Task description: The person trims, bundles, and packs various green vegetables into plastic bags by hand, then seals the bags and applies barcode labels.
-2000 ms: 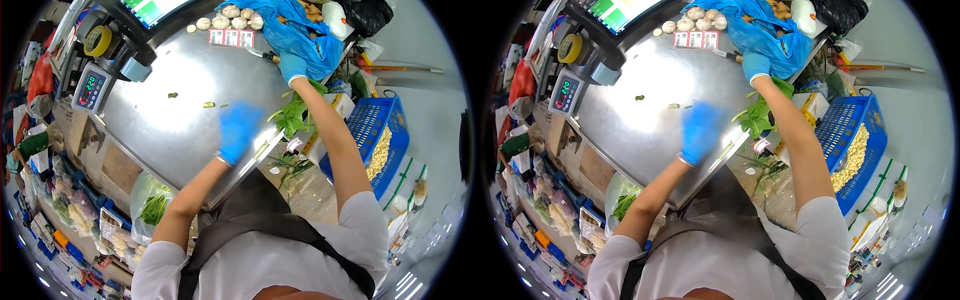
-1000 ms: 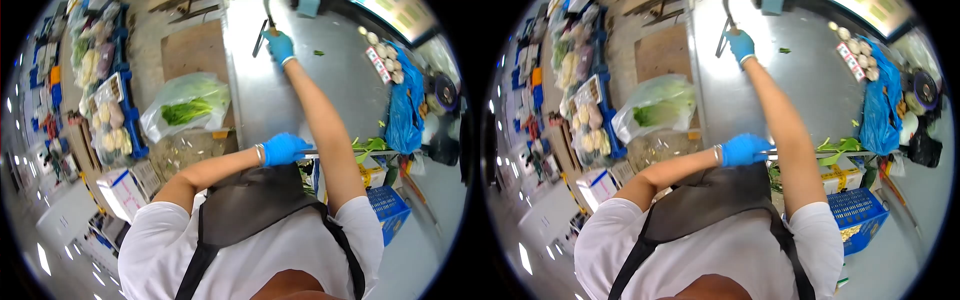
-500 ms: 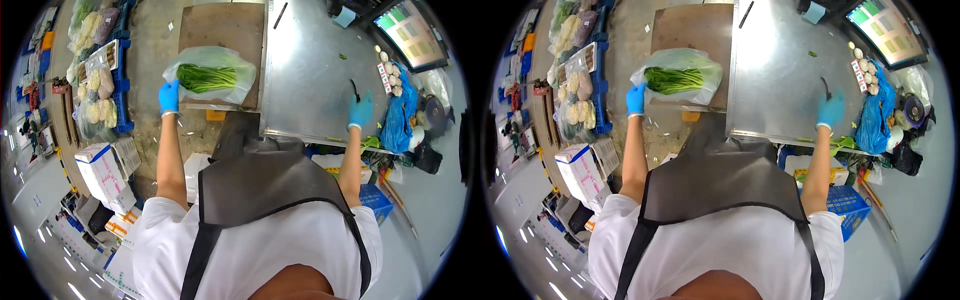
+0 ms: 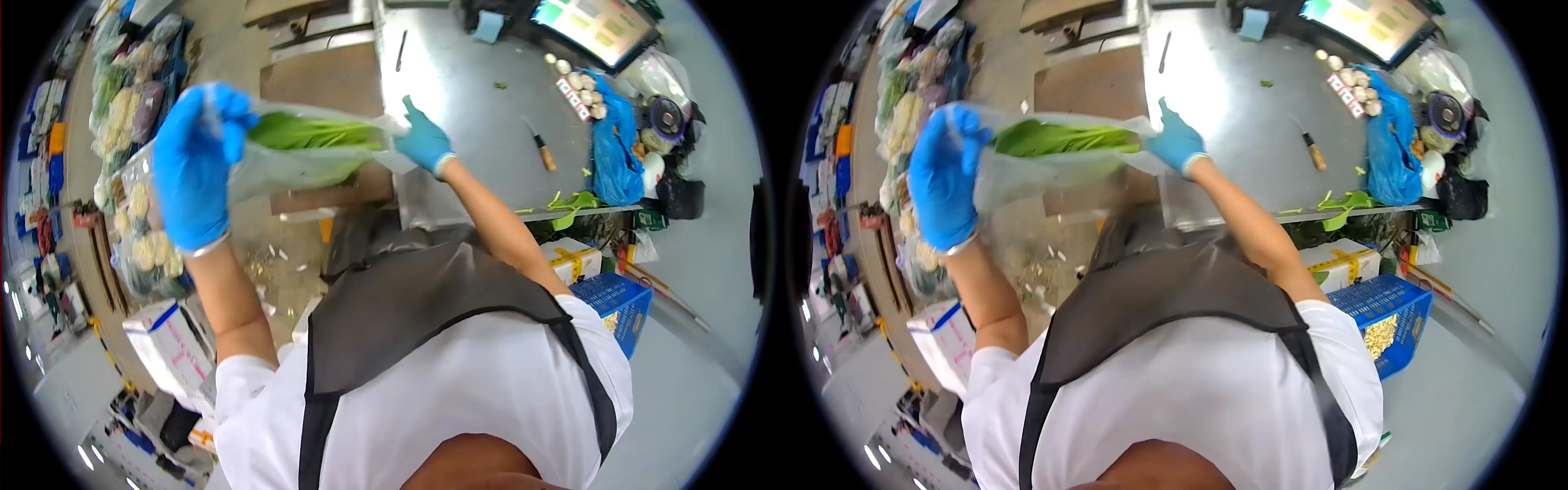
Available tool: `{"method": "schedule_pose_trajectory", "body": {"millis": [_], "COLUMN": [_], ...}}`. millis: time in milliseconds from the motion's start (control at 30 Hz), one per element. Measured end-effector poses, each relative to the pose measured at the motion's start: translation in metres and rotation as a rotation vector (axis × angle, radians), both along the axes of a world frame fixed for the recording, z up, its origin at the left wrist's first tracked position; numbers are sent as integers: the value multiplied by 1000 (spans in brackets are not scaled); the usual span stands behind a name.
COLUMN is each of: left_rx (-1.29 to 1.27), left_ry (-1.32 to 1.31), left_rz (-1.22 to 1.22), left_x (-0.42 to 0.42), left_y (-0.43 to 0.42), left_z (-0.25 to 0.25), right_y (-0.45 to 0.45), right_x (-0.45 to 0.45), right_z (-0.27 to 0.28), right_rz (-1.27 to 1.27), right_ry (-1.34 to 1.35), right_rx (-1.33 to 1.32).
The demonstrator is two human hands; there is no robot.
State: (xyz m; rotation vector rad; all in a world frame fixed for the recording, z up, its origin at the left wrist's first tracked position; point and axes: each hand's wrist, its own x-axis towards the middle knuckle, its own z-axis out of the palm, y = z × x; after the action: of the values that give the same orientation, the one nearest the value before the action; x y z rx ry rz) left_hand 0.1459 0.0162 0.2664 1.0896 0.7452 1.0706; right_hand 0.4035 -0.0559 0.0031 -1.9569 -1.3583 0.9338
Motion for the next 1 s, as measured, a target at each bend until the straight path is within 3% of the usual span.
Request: {"method": "schedule_pose_trajectory", "body": {"millis": [33, 100, 133, 167, 267, 300, 333, 367, 433, 533, 667, 767, 833, 900, 1000], "left_rx": [-2, 22, -44, -11, -68, -99, -132, -48, -236, -284, -159, -101, -1, 46, 507], "left_ry": [-63, 7, -58, -64, -194, -195, -323, -290, -100, -65, 20, 98, 14, 77, 479], "left_rz": [54, 30, -67, -51, 215, 300, 48, -68, -244, -551, -602, -689, -834, -781, -634], "left_x": [-4, -8, -18, -22, -40, -41, -47, -31, 19, 59, 105, 154, 181, 210, 237], "left_y": [-3, -14, -10, -15, -12, -10, 1, 5, 5, -13, -37, -62, -76, -97, -111], "left_z": [7, 9, 7, 12, -4, -12, -27, -39, -41, -46, -42, -43, -88, -114, -133], "right_y": [-7, -38, -52, -64, -86, -91, -96, -101, -113, -154, -192, -192, -191, -188, -176], "right_x": [38, 77, 83, 84, 93, 98, 103, 109, 124, 150, 149, 142, 135, 130, 131], "right_z": [12, 91, 133, 158, 196, 200, 203, 199, 179, 155, 177, 149, 144, 138, 118], "right_rz": [-16, -98, -20, -50, -150, -207, -261, -336, -478, -528, -505, -446, -379, -297, -231], "right_ry": [-25, 528, 395, 452, 666, 772, 880, 952, 1095, 931, 768, 731, 1012, 1225, 1251], "right_rx": [-103, -165, -168, -104, 54, 78, 102, 107, 120, 111, 151, 212, 276, 354, 319]}}
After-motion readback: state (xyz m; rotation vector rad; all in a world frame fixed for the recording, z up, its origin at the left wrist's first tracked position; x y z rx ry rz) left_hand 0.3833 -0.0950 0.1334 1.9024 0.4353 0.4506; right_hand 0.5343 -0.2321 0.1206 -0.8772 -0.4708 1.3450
